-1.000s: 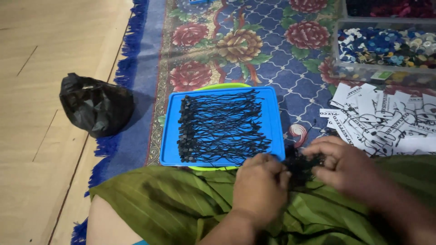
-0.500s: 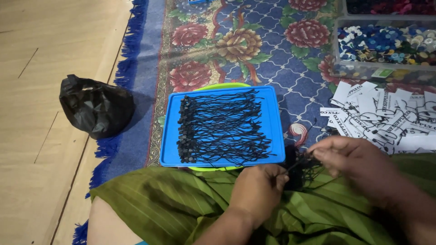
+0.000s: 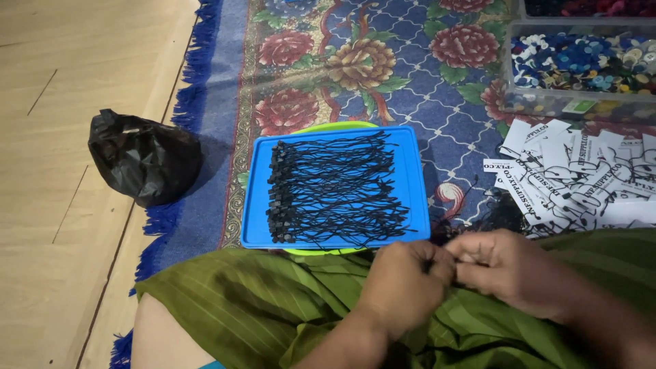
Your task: The person sits on a patterned rug and repeatedly picks up black cable ties from a blue tray, manipulates them with both hands, and places them back onto the tray. Nearby, a black plastic bag and a container of colorful beads are visible.
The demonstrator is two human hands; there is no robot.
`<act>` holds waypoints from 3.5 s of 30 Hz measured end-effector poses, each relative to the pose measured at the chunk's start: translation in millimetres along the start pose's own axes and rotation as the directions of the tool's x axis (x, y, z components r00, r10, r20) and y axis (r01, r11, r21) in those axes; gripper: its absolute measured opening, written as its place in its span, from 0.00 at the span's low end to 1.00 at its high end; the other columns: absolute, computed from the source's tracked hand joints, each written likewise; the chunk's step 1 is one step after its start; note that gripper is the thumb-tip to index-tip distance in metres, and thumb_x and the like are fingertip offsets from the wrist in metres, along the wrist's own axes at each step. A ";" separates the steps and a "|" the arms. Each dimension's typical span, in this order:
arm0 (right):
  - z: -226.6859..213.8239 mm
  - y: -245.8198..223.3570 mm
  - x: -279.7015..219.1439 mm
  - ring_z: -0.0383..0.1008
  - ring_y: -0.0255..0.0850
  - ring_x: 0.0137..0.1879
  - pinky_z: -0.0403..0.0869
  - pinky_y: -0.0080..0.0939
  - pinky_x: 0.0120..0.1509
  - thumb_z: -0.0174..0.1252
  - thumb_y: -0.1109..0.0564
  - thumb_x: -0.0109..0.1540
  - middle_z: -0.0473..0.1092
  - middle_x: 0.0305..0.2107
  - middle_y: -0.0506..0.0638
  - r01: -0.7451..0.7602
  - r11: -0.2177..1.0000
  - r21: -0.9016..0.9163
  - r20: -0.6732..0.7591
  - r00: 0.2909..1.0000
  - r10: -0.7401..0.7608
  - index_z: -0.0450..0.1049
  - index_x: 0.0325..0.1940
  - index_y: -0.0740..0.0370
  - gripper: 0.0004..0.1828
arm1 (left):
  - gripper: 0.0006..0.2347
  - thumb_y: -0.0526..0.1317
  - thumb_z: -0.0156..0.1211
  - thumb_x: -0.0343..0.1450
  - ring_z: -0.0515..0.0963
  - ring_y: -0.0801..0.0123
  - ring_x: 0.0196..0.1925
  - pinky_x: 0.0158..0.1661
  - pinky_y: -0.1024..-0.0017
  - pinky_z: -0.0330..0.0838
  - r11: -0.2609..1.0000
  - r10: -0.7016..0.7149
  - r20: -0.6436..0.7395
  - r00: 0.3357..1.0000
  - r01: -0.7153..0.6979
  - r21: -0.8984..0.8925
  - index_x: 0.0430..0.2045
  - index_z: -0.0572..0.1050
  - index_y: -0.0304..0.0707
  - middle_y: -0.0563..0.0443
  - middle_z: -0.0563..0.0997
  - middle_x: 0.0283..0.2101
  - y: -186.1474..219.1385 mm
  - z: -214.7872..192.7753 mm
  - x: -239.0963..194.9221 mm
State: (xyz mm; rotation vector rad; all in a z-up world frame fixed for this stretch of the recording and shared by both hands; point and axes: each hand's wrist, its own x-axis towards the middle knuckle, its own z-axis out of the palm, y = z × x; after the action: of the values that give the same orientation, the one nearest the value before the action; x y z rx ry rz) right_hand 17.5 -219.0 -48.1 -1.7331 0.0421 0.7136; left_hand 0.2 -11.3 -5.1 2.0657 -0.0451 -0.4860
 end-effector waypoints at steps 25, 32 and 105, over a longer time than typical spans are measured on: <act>15.4 -20.9 -6.4 0.67 0.37 0.26 0.66 0.38 0.30 0.65 0.69 0.57 0.80 0.25 0.53 0.044 0.997 -0.063 -0.062 0.997 -0.048 0.84 0.61 0.62 0.27 | 0.05 0.31 0.62 0.62 0.76 0.75 0.24 0.32 0.76 0.75 0.995 -0.010 -0.181 0.983 -0.009 -0.103 0.24 0.81 0.44 0.59 0.84 0.27 -28.6 9.7 12.1; 18.1 -13.8 -0.5 0.70 0.43 0.28 0.65 0.42 0.33 0.61 0.70 0.59 0.76 0.26 0.60 -0.045 0.984 0.170 0.031 0.999 0.041 0.85 0.52 0.77 0.17 | 0.08 0.29 0.61 0.65 0.78 0.78 0.28 0.36 0.80 0.76 0.960 -0.031 -0.114 0.993 -0.002 -0.280 0.33 0.82 0.40 0.59 0.84 0.30 -28.0 13.8 9.7; 36.2 -68.8 117.5 0.78 0.59 0.48 0.77 0.58 0.53 0.59 0.53 0.66 0.78 0.39 0.49 0.120 0.619 -0.777 -0.310 0.781 -0.541 0.82 0.46 0.45 0.08 | 0.04 0.47 0.64 0.68 0.83 0.47 0.47 0.49 0.54 0.76 0.870 -0.065 -0.608 0.791 0.344 0.354 0.32 0.85 0.63 0.50 0.86 0.34 -126.0 -191.6 102.9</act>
State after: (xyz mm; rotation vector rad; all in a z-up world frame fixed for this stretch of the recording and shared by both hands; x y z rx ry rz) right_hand 123.8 -126.6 -48.5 -2.5803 -0.2402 -0.1178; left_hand 142.8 188.7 -58.4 2.6181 0.4930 0.0660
